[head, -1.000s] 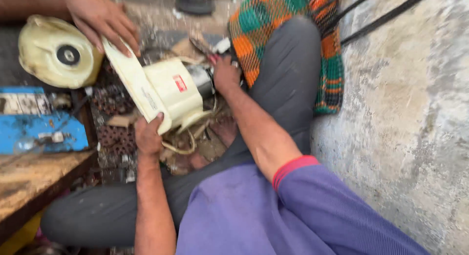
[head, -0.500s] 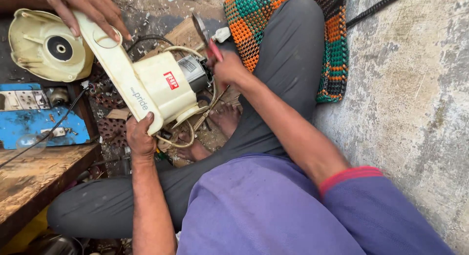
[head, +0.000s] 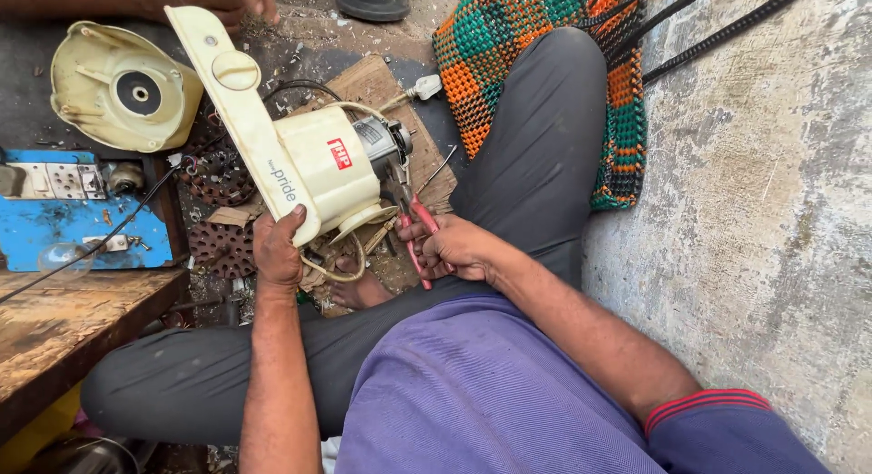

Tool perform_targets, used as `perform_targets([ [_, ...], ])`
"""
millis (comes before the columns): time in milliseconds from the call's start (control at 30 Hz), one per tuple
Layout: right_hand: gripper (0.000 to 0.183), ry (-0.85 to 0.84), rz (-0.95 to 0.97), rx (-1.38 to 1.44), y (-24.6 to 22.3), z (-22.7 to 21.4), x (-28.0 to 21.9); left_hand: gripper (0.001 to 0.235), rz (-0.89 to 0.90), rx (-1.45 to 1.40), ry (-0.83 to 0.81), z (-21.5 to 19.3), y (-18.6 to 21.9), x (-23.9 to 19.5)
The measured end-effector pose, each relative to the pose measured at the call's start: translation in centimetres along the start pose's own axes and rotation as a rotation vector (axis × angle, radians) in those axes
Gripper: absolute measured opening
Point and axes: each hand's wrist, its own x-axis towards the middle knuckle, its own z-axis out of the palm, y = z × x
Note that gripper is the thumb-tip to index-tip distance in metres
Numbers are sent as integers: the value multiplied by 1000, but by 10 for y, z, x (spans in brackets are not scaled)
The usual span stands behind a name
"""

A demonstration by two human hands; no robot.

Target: The person is repairing a small white electrical appliance, likely a mixer grinder, while sitting on the floor. They use pliers and a screwdriver to manipulate wires and components inside the open casing, assisted by another person who holds the device steady.

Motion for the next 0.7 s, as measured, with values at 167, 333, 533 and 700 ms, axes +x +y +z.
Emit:
perform_targets([
  [167,58,17,46,-264,-14,1,19,43,-1,82,-15,4,4,5],
  [333,43,6,203,-413,-56,3,8,44,40,117,-18,13,8,10],
  [533,39,55,289,-476,-74,12,-18,42,9,116,-18,14,7,14],
  [700,42,67,253,-481,-76,23,-19,39,68,85,-30,17,3,15],
])
